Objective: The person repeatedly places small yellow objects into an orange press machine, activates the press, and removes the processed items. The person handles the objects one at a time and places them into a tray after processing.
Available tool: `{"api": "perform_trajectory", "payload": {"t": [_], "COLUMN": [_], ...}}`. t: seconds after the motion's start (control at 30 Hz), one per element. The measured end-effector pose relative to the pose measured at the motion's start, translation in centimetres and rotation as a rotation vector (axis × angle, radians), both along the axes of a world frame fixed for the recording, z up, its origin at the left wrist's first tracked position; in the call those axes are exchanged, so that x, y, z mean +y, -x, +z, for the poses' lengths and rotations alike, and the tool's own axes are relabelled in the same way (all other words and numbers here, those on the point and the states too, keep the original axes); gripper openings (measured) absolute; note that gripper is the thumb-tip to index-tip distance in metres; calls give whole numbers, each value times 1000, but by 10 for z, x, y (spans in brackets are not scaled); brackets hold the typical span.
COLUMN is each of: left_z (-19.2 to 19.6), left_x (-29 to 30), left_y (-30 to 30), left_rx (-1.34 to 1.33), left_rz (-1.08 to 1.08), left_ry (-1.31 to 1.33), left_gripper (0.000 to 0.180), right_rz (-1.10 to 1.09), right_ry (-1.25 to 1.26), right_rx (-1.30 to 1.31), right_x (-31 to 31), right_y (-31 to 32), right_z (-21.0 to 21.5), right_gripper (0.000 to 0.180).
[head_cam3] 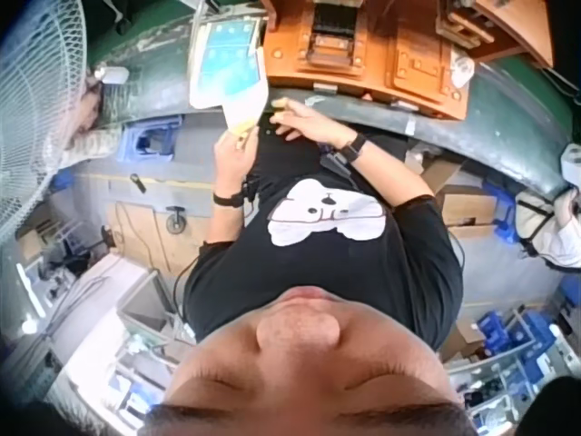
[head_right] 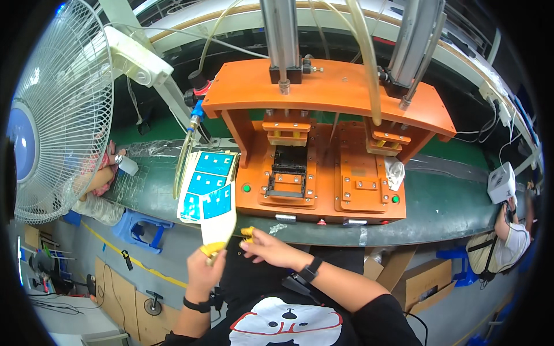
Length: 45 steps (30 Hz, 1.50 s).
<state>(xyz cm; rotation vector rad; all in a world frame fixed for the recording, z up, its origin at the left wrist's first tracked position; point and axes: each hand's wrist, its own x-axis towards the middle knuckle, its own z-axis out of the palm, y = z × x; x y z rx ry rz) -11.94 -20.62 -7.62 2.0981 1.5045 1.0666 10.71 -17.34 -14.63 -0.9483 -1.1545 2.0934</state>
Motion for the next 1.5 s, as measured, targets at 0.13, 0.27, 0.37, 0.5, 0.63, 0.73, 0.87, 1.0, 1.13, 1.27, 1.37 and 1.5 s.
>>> {"api": "perform_trajectory", "payload": {"t": [0.13,0.27,0.37,0.5,0.63,0.73,0.87,1.0,1.13,1.27,1.37,1.5], "left_z": [-26,-26,-28,-17,-11,-18,-26,-38,-29,-35,-37,-27], "left_x": [-33,-40,-34,-6,7,10,6,17,30,26,21,10], "left_y": [-21,-27,-17,-33,-57,-74,-81,-72,-76,-87,-98,-113], "left_rx": [-64,-64,-160,-214,-158,-227,-530,-922,-1192,-1084,-997,-932], "left_rz": [-157,-313,-392,-253,-298,-364,-309,-204,-290,-377,-500,-548], "left_ry": [55,152,191,30,-17,-3,234,384,535,607,677,712], "left_gripper": [20,34,46,39,35,29,16,17,18,19,20,29], "right_rz": [-108,-141,-137,-24,-140,-200,-313,-644,-1252,-1738,-474,-1542], "right_ry": [264,40,-163,-480,-908,-950,-884,-574,-27,417,567,1414], "right_rx": [157,57,-128,-497,-502,-574,-722,-593,-324,-409,-1591,-606], "right_x": [10,4,-2,-15,-34,-49,-73,-126,-229,-389,-571,-573], "right_y": [21,20,7,-21,-43,-59,-96,-174,-257,-283,-271,-186], "right_z": [13,-20,-10,42,55,65,62,15,-52,-170,-248,-234], "right_gripper": [44,26,26,21,11,11,12,14,21,28,46,45]}}
